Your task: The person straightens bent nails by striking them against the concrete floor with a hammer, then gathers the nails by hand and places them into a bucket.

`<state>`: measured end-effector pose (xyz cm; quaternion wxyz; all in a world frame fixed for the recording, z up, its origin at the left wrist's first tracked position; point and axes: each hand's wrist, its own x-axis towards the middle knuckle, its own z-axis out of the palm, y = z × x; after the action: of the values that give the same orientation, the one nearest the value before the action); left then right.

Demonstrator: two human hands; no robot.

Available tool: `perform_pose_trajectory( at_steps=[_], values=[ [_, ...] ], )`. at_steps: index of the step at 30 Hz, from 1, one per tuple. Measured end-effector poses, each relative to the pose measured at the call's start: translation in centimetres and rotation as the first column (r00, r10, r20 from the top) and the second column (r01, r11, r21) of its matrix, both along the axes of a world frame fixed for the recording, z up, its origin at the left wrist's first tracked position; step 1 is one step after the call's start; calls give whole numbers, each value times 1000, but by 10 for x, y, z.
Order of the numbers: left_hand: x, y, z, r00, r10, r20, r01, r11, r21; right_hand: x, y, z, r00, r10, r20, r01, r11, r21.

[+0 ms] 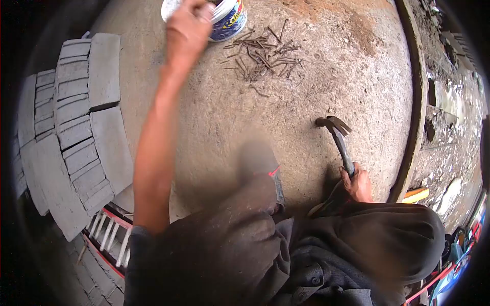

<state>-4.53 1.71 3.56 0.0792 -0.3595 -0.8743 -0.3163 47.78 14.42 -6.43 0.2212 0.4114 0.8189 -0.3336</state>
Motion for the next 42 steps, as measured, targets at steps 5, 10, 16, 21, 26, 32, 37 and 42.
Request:
perform_pose_trajectory(
  at_steps=[5,10,16,21,26,32,37,42],
  values=[
    [52,-11,-115,930,-188,315,284,913,-292,-5,-1,5,1000,-23,21,22,1000,7],
    [40,-13,-155,941,-315,123,338,861,-381,-4,1,2,998,-59,20,59,998,-12],
    [-5,-21,-180,864,-493,-100,430,827,-361,-1,-1,-3,999,-40,1,40,999,29],
    [40,-35,-139,833,-553,-4,497,753,-431,-5,-1,-1,1000,-26,6,26,999,34],
    [168,-51,-123,852,-351,389,497,777,-386,-6,-2,2,998,36,49,-39,997,67],
    [219,-67,-164,923,-221,314,267,958,-109,-3,0,2,980,13,-201,-29,997,-74],
    [218,-79,-163,911,-165,379,202,978,-59,-17,12,10,996,19,-87,-37,978,-206],
    [213,-77,-158,900,-213,381,277,953,-121,-40,10,23,975,19,-223,-50,990,-134]
  ],
)
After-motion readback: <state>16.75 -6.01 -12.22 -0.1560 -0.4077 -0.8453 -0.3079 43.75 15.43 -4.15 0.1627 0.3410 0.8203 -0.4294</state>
